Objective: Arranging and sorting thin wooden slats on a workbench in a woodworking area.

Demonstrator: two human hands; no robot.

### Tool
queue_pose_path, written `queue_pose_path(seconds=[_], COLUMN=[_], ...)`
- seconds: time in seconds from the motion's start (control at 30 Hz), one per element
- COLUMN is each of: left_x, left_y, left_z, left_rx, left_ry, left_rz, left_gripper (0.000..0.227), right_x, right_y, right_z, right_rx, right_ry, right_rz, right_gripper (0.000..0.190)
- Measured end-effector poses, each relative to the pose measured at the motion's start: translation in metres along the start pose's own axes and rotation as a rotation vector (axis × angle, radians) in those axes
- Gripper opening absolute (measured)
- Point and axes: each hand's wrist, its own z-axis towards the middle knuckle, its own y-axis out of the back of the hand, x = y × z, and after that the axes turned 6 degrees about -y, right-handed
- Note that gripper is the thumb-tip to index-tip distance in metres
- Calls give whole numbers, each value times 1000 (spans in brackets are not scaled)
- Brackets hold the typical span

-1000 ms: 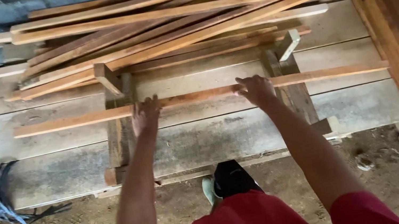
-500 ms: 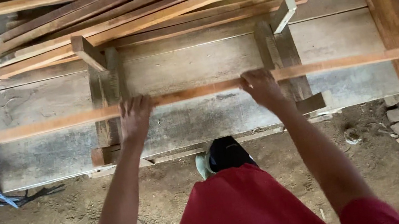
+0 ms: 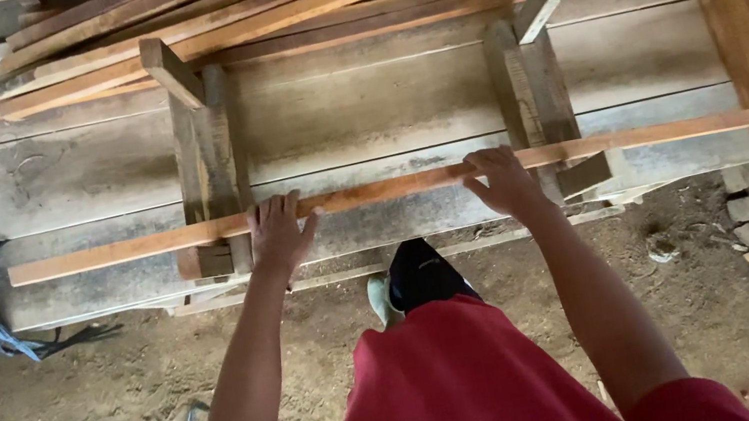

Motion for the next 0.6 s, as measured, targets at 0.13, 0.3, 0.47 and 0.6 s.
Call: queue_pose_path(seconds=[0.13, 0.3, 0.47, 0.6], left_x=[1, -6, 0, -61], left_y=[-21, -22, -29, 25], left_z=[-2, -13, -6, 2], left_rx=[19, -162, -123, 37], left_ry=[15, -29, -65, -50], left_rz=[48, 118, 60, -341], left_gripper=[35, 39, 42, 36], right_x=[15, 2, 11, 4], right_y=[0, -21, -16, -41], right_z=[-5, -17, -9, 20], right_rx=[92, -92, 83, 199], right_ry=[-94, 21, -95, -82], right_rz=[-17, -159, -164, -418], right_gripper=[35, 23, 38, 28])
